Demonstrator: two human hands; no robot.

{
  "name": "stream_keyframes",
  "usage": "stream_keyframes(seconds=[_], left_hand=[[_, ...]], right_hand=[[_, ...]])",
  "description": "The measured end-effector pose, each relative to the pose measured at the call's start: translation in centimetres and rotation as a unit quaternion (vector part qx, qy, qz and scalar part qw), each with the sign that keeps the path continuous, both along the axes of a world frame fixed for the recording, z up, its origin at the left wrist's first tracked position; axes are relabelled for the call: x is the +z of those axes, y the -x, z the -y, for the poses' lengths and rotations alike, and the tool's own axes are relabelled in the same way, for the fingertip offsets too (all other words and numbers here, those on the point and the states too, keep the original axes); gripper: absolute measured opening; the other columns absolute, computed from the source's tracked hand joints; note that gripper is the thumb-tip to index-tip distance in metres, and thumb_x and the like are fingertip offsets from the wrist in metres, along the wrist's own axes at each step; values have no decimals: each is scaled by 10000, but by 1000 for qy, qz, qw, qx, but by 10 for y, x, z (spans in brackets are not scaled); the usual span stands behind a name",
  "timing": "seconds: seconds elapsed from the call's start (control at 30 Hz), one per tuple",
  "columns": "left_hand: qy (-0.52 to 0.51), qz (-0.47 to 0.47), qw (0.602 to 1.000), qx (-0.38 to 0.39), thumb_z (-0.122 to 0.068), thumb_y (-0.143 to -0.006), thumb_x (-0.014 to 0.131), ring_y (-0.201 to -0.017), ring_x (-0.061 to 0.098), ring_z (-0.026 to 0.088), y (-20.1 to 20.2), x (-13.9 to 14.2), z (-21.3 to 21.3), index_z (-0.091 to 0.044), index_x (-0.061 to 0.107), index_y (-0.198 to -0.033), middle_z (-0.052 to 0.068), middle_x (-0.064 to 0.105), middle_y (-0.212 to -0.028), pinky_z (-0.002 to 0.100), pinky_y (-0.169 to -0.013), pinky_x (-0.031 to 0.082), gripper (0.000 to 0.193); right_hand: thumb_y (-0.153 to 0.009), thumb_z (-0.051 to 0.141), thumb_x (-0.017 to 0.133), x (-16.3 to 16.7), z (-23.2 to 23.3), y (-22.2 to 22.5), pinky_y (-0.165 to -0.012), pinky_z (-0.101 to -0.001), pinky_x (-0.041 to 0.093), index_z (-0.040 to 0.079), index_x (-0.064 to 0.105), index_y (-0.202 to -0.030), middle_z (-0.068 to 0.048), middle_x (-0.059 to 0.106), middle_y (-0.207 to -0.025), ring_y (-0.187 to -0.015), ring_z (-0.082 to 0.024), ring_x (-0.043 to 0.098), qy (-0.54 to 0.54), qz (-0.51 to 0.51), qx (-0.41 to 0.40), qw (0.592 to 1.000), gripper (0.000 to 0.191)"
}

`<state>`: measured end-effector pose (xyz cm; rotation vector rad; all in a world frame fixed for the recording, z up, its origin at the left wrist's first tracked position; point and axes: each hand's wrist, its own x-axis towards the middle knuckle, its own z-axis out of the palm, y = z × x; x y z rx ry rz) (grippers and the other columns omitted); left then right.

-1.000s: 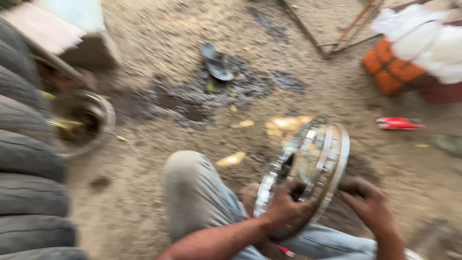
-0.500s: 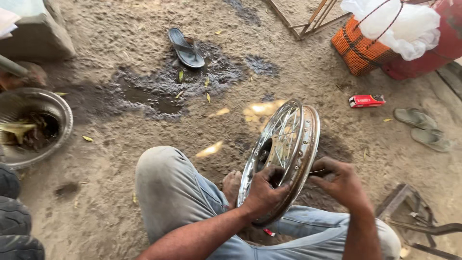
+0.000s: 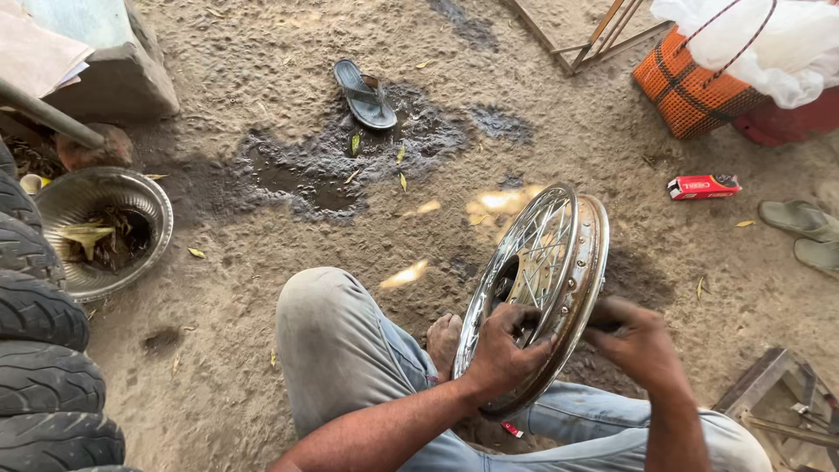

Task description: The person sits on the ground and scrubs the rim of a bicycle wheel with a small abrasive pad. They rotate the wheel to clean different sections of the rim, then place the wheel on the ground.

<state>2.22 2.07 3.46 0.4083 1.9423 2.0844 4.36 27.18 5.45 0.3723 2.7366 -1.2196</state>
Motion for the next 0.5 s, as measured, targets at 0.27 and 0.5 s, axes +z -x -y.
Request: stream_keyframes(seconds=[0.27,0.5], left_hand=[[14,-78,996,36,-289,-862,784,-983,661,223,1,-5,-1,-17,743,-1067,115,688,-1003,348,-868,554,343],[6,-57,997,51,-296,-822,825,-974,674,241,2,-3,0,8,709,-1109,136,672,-1035,348,-868,558,434]], right_hand=[[-838,59,773,-38,17,-8,-761,-337,637,94,790,-1020,-53,842,-933,-832,-163,767,120,183,8,976,187],[-782,61,819,-37,-13,-2,-769,-351,636,57,789,-1035,-87,825,-963,-855,-175,747,23,95,-4,995,254]])
